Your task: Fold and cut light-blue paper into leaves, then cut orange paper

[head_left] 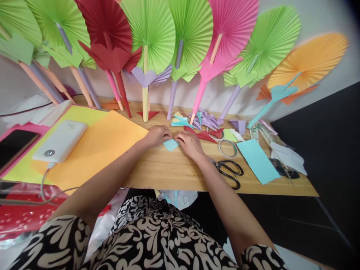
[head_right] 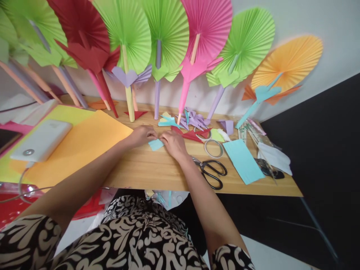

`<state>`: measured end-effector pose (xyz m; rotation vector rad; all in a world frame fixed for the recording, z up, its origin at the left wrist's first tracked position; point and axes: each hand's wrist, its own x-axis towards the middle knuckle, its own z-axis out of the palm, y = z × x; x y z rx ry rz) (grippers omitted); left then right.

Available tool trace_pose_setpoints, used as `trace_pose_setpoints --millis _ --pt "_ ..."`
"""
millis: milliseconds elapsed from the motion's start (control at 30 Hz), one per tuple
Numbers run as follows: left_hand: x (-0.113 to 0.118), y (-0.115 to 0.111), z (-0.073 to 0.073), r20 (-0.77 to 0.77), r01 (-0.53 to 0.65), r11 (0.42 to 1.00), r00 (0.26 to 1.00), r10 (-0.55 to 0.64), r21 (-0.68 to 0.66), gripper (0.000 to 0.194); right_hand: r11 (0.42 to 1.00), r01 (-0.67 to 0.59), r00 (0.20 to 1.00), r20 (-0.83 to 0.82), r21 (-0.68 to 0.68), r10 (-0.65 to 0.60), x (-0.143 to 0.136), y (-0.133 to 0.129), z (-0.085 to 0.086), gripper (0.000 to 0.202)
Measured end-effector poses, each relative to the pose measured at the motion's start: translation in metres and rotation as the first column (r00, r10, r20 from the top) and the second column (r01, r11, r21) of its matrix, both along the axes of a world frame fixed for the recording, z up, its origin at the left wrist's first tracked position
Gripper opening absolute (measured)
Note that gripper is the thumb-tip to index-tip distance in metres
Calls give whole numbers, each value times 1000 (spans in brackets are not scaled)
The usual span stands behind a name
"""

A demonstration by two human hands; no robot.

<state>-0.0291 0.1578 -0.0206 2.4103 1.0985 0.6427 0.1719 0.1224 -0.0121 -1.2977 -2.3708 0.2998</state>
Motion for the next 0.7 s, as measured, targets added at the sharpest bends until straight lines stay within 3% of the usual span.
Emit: trace_pose_setpoints --millis 700 --pt "-4 -1 -7 40 12 991 999 -18 134 23 993 37 997 57 109 -44 4 0 -10 22"
